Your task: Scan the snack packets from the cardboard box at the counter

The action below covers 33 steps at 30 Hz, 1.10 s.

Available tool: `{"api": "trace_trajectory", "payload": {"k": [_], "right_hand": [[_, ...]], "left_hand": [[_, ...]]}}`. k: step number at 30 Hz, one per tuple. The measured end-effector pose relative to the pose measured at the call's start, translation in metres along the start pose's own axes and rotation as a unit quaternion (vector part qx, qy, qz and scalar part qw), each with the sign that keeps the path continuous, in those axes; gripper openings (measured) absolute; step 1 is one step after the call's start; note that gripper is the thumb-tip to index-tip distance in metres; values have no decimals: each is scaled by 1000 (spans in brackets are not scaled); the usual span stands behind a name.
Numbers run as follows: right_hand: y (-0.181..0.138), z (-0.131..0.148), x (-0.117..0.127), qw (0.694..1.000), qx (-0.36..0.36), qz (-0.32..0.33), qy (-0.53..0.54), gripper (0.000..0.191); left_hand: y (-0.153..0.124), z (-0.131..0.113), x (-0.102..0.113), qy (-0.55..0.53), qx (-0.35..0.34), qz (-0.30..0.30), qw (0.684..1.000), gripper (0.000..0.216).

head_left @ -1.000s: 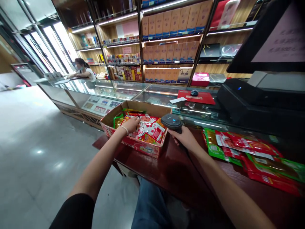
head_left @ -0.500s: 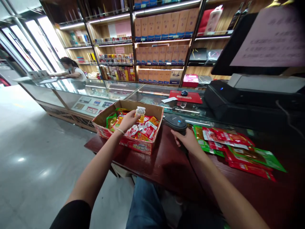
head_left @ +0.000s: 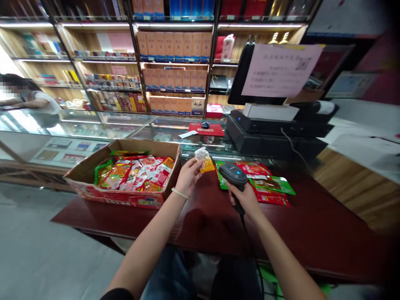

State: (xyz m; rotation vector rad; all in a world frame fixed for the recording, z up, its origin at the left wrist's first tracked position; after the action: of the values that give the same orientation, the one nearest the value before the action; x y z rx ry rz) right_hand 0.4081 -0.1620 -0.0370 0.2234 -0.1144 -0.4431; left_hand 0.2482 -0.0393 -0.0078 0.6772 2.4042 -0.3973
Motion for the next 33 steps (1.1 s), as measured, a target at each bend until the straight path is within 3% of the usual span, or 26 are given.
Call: {"api": "trace_trajectory", "payload": {"k": [6, 11, 14, 16, 20, 25, 28, 30, 33], "right_hand": [[-15, -12, 34, 998, -26, -21, -46, 38], [-21, -24, 35, 998, -49, -24, -40, 50], [-22, -33, 27, 997, -56, -10, -59, 61], [-22, -38, 20, 995, -60, 13, -81, 55], [-22, -50, 14, 991, -71, 36, -110, 37], [-21, -56, 14, 991, -76, 36, -108, 36], [-18, -53, 16, 990, -86, 30, -105, 38], [-14, -49, 17, 990, -94, 22, -103, 38], [-6, -44, 20, 990, -97, 5, -99, 39]], "left_hand": [[47, 79, 10, -131, 77, -41, 987, 18], [70, 113, 46, -154, 68, -74, 983, 22], [76, 118, 65, -159, 61, -87, 982, 16], [78, 117, 72, -161, 48, -88, 982, 16], [80, 116, 73, -153, 36, -77, 985, 20], [82, 117, 69, -143, 30, -68, 987, 20], [80, 106, 74, -54, -8, -101, 993, 10], [75, 90, 78, 111, -63, -142, 982, 7], [68, 76, 69, 391, -124, -141, 901, 3]]}}
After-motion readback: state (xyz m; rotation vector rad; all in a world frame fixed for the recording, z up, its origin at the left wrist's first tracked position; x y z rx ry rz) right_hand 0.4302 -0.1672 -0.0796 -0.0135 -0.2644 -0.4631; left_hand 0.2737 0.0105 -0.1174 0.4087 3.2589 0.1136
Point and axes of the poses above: each hand's wrist, its own y-axis towards the middle knuckle, its own x-axis out of the back of the hand, z = x × y, the point moved 8 cm from there along y, towards the middle knuckle, and after that the axes turned 8 degrees about x, right-handed, at the moved point
